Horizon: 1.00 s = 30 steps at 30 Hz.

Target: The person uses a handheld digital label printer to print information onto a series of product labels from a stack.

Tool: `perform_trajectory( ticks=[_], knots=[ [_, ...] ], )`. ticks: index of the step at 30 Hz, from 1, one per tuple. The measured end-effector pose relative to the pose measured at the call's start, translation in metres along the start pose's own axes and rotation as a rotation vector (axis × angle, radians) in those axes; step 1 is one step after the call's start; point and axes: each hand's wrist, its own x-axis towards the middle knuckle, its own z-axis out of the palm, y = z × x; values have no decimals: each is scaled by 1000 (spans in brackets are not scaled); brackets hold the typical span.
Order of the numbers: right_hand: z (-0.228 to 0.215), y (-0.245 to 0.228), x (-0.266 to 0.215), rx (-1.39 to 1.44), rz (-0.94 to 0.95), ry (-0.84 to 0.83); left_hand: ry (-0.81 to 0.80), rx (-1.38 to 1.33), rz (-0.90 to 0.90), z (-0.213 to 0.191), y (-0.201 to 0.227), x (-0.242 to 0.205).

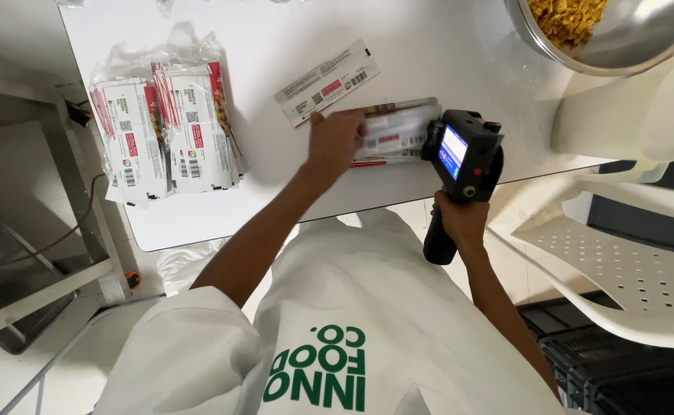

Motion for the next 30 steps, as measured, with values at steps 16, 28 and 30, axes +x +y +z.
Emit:
perform_trajectory(
  ticks=[16,28,30],
  knots=[
    [11,16,2,-8,44,48,14,89,79,-7,8,-4],
    [44,38,16,4,45,-73,170,374,151,20,10,-5],
    [32,57,24,-27,31,10,102,306,143,25,11,-2]
  ],
)
